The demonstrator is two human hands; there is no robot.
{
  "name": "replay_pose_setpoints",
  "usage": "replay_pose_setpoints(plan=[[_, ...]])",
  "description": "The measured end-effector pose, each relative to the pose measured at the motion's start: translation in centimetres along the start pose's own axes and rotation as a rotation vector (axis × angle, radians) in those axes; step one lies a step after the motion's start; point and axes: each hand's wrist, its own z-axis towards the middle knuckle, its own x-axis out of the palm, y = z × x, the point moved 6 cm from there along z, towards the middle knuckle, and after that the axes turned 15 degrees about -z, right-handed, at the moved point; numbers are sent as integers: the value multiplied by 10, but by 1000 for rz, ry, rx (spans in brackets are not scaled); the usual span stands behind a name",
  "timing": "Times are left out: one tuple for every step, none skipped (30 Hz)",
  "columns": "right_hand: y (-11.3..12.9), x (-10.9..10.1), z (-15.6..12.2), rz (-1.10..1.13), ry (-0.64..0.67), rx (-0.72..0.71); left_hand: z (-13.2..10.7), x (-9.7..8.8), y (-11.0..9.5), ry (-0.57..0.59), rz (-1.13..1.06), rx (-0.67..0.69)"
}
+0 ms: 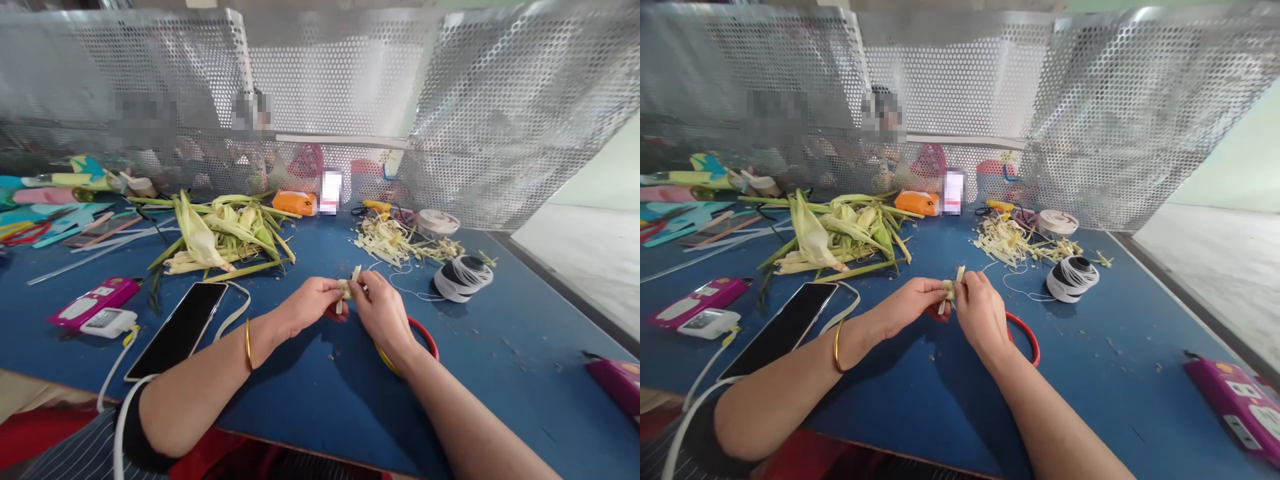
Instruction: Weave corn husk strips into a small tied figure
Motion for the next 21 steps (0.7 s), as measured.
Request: replay_pose_setpoints(plan=[[-2,1,1,29,17,32,0,0,-1,-5,0,17],[-4,3,1,61,40,67,0,-1,-2,-13,-5,35],[-7,5,1,98,67,104,0,-1,-2,-25,-12,50],[-9,8,1,141,98,140,0,-2,-3,-42,-22,57],[-11,11,1,192,131,172,0,-3,-3,-58,-33,57],[-12,15,1,246,157,195,0,-4,-2,-73,-42,51],[-14,17,1,293,171,208,0,-4,-2,-84,-48,42],[-14,19,2,329,173,215,0,-4,-1,-93,-51,33],[-15,21,2,357,169,220,0,-4,-1,-104,-52,31],[-16,23,3,381,166,225,0,-4,-1,-121,-52,35],[-17,25,3,409,172,234,-1,-5,-1,-143,-54,39],[-17,27,4,446,188,245,-1,-5,-1,-170,-61,43],[-17,29,3,494,210,262,-1,-6,-1,-200,-75,47],[-17,29,3,540,226,279,-1,-8,-1,-231,-98,52],[-17,28,3,564,230,285,-1,-10,-1,-262,-128,56],[-17,25,2,557,219,275,-1,-13,-2,-290,-161,59],[-17,20,3,516,192,248,0,-16,-3,-316,-200,63],[-16,13,3,447,143,202,0,-19,-4,-337,-241,63],[-15,5,4,357,78,135,1,-22,-5,-352,-283,58],[-12,-4,5,257,4,52,1,-25,-6,-358,-325,47],[-9,-12,5,157,-78,-39,1,-27,-6,-356,-365,34]])
